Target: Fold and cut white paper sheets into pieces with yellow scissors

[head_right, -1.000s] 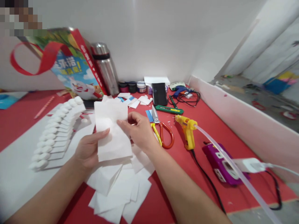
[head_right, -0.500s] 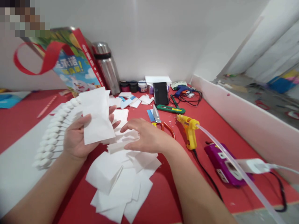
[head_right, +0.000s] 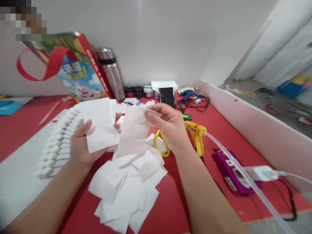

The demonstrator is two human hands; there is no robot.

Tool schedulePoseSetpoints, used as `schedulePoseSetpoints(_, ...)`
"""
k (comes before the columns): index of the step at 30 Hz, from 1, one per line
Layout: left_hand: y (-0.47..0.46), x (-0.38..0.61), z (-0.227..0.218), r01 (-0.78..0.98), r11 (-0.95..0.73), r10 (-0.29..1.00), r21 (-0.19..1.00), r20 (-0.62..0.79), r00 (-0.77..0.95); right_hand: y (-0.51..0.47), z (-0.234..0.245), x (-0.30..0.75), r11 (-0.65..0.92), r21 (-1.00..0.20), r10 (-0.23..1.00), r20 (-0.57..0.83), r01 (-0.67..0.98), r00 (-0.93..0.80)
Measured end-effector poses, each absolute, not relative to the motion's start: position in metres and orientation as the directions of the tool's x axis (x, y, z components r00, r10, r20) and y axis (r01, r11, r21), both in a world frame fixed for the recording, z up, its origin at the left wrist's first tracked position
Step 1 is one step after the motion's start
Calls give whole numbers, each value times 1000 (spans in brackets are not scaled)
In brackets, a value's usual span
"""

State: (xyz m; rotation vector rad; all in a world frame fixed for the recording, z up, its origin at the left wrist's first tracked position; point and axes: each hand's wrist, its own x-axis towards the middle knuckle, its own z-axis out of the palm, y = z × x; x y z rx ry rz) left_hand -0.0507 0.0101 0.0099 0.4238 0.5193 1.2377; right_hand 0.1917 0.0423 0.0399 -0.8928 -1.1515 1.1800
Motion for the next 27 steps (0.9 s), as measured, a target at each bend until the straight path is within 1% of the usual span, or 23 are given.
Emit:
schedulePoseSetpoints(3,10,-48,10,-792,252,967,556,-122,222,43,42,189,171,-948,985,155,-269,79)
schedulePoseSetpoints(5,9,-45,12,-782,298,955,548,-164,249,40,44,184,126,-949,991,107,-289,80)
schedulePoseSetpoints(9,3,-35,18,-734,456,888,503,-209,409,32,41,171,65,-953,998,68,-296,0)
schedulePoseSetpoints(11,0,-27,19,-705,519,848,484,-188,496,32,36,167,53,-963,997,67,-265,-45)
schedulePoseSetpoints(13,-3,-20,18,-695,539,831,475,-165,532,33,30,166,46,-974,995,63,-224,-71)
schedulePoseSetpoints(16,-7,-11,12,-708,525,840,473,-152,521,36,22,165,68,-986,996,75,-155,-38)
schedulePoseSetpoints(19,-9,-9,8,-698,530,839,480,-178,515,36,19,164,104,-991,995,104,-87,4)
schedulePoseSetpoints(22,-10,-10,6,-666,546,833,509,-245,496,35,18,162,121,-990,993,121,-75,12)
schedulePoseSetpoints(27,-13,-13,7,-604,554,832,572,-367,416,34,18,160,125,-989,992,124,-75,23)
